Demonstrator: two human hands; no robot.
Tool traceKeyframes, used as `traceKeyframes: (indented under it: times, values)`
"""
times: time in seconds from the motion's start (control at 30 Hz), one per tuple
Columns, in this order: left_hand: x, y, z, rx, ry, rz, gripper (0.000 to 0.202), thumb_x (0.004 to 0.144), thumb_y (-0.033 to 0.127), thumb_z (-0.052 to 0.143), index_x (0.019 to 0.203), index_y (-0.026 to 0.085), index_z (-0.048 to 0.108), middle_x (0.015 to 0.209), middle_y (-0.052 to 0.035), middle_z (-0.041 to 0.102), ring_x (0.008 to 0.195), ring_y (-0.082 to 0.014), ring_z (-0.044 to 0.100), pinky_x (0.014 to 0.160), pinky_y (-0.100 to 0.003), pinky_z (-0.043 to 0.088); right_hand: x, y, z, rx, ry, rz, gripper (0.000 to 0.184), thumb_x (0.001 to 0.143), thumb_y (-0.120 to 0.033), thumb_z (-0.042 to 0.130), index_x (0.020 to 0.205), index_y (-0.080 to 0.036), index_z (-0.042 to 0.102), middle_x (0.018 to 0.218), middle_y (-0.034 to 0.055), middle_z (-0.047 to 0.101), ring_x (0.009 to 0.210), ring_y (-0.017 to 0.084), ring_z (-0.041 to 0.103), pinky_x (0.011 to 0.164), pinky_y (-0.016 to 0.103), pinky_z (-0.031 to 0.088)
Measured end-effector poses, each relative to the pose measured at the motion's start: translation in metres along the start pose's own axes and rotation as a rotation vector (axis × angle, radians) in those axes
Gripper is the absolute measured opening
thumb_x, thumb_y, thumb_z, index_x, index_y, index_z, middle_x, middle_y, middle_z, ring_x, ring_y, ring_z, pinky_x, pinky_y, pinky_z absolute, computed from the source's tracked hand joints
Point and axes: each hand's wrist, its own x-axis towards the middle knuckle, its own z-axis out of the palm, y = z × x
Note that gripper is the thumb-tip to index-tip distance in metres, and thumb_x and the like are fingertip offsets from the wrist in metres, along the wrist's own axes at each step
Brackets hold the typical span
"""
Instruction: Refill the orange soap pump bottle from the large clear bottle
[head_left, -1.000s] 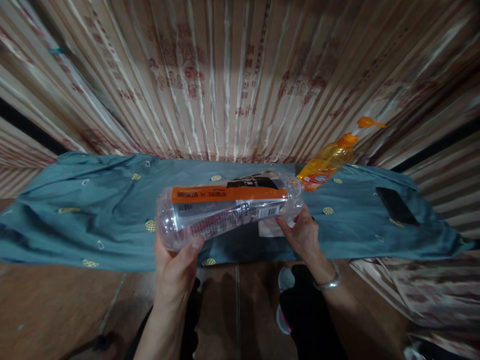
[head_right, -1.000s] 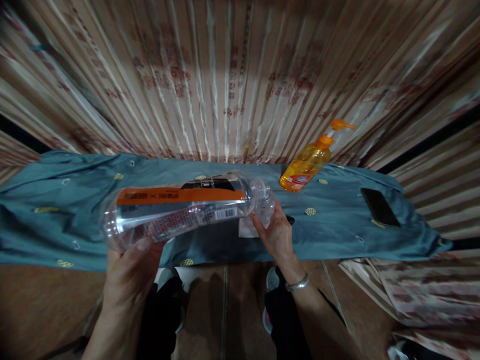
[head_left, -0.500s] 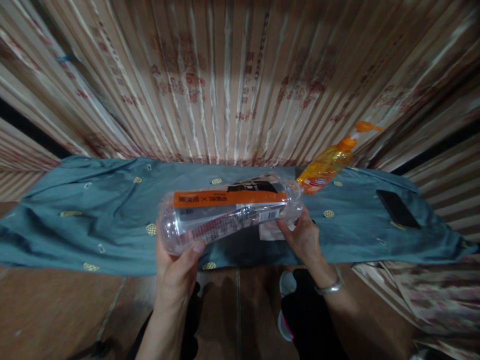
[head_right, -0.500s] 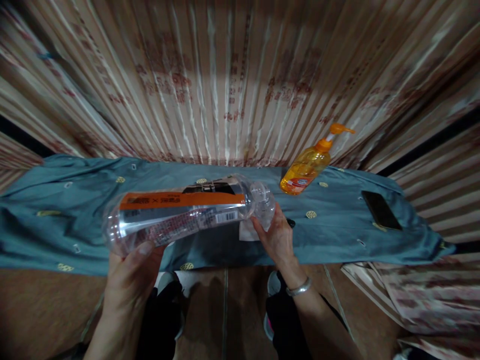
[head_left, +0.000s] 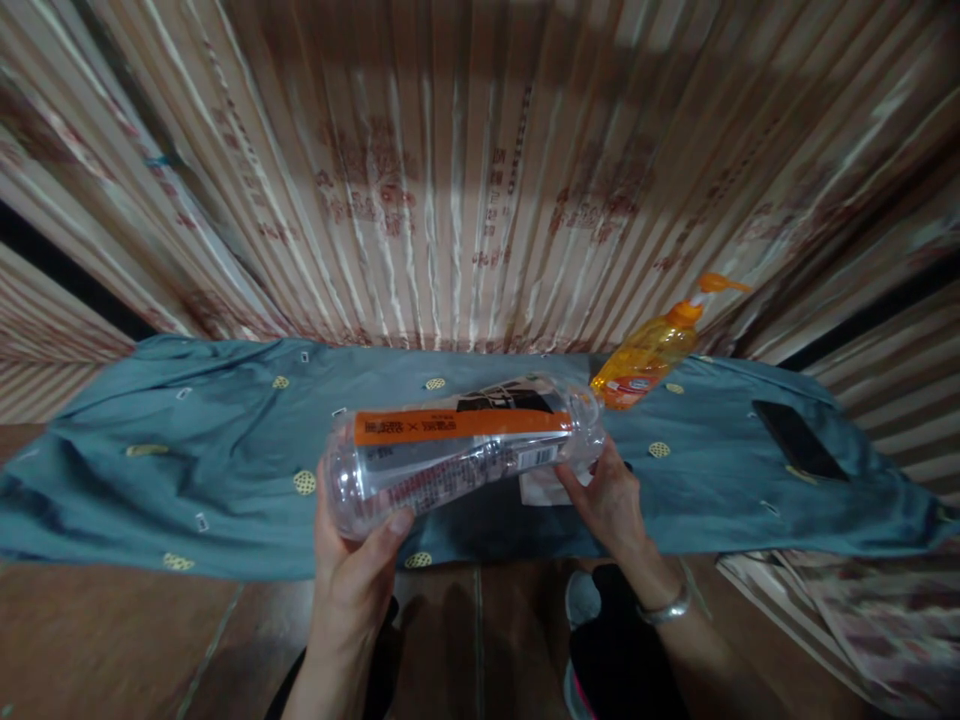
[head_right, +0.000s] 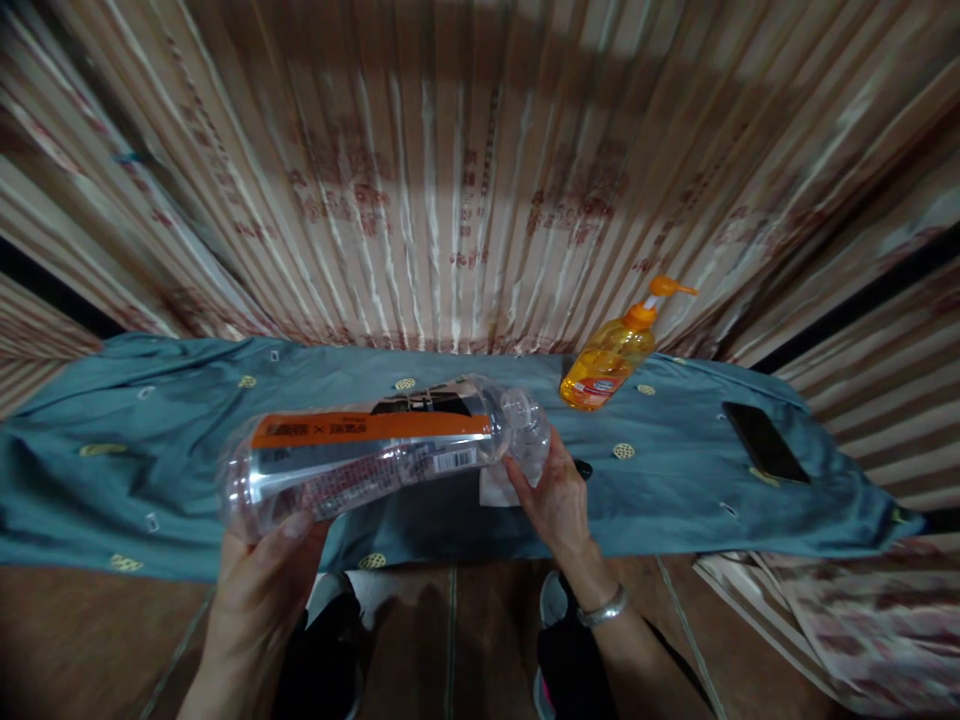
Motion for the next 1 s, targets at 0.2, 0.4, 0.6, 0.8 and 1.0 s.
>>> traceKeyframes:
  times: [0.2, 0.4, 0.6, 0.8, 1.0]
  values:
    - [-0.004, 0.007, 0.010, -0.015, 0.052, -0.027, 0.078, 0.067, 0.034, 0.095, 0.140, 0.041, 0.068, 0.142, -0.0052, 0.069, 0.121, -0.0324, 0.069, 0.107, -0.053, 0.057, 0.000, 0.002, 0.002, -0.010, -0.003, -0.011, 0.094, 0.094, -0.085, 0.037, 0.136, -0.004, 0.059, 0.090, 0.0185, 0.076, 0.074, 0.029, 0.072, 0.069, 0.043, 0.062]
    - [-0.001, 0.003, 0.005, -0.014, 0.052, -0.016, 0.083, 0.063, 0.034, 0.096, 0.141, 0.038, 0.068, 0.146, -0.0083, 0.067, 0.120, -0.0352, 0.070, 0.104, -0.056, 0.058, 0.000, 0.004, 0.003, -0.004, 0.010, -0.025, 0.093, 0.094, -0.085, 0.038, 0.135, -0.004, 0.059, 0.090, 0.0184, 0.076, 0.077, 0.030, 0.073, 0.069, 0.043, 0.062]
    - [-0.003, 0.005, 0.006, -0.006, 0.038, -0.010, 0.084, 0.066, 0.037, 0.095, 0.145, 0.037, 0.064, 0.148, -0.0096, 0.065, 0.119, -0.0351, 0.071, 0.104, -0.058, 0.057, 0.000, 0.003, 0.002, -0.012, 0.016, -0.044, 0.085, 0.096, -0.081, 0.039, 0.135, -0.008, 0.059, 0.091, 0.0174, 0.076, 0.078, 0.030, 0.073, 0.068, 0.043, 0.062]
    - [-0.005, 0.011, 0.014, -0.024, 0.058, -0.026, 0.082, 0.065, 0.034, 0.097, 0.141, 0.041, 0.068, 0.142, -0.0056, 0.070, 0.117, -0.0322, 0.071, 0.103, -0.052, 0.059, 0.000, 0.003, 0.001, -0.025, 0.011, -0.050, 0.088, 0.096, -0.083, 0.038, 0.135, -0.007, 0.059, 0.089, 0.0169, 0.076, 0.075, 0.030, 0.073, 0.069, 0.043, 0.063]
    - [0.000, 0.003, 0.004, -0.023, 0.020, -0.002, 0.083, 0.066, 0.032, 0.095, 0.143, 0.040, 0.066, 0.140, -0.0074, 0.071, 0.110, -0.0319, 0.074, 0.097, -0.052, 0.062, -0.001, 0.004, 0.003, -0.023, 0.023, -0.061, 0.088, 0.097, -0.081, 0.037, 0.137, -0.005, 0.057, 0.092, 0.0184, 0.077, 0.080, 0.031, 0.075, 0.071, 0.044, 0.064]
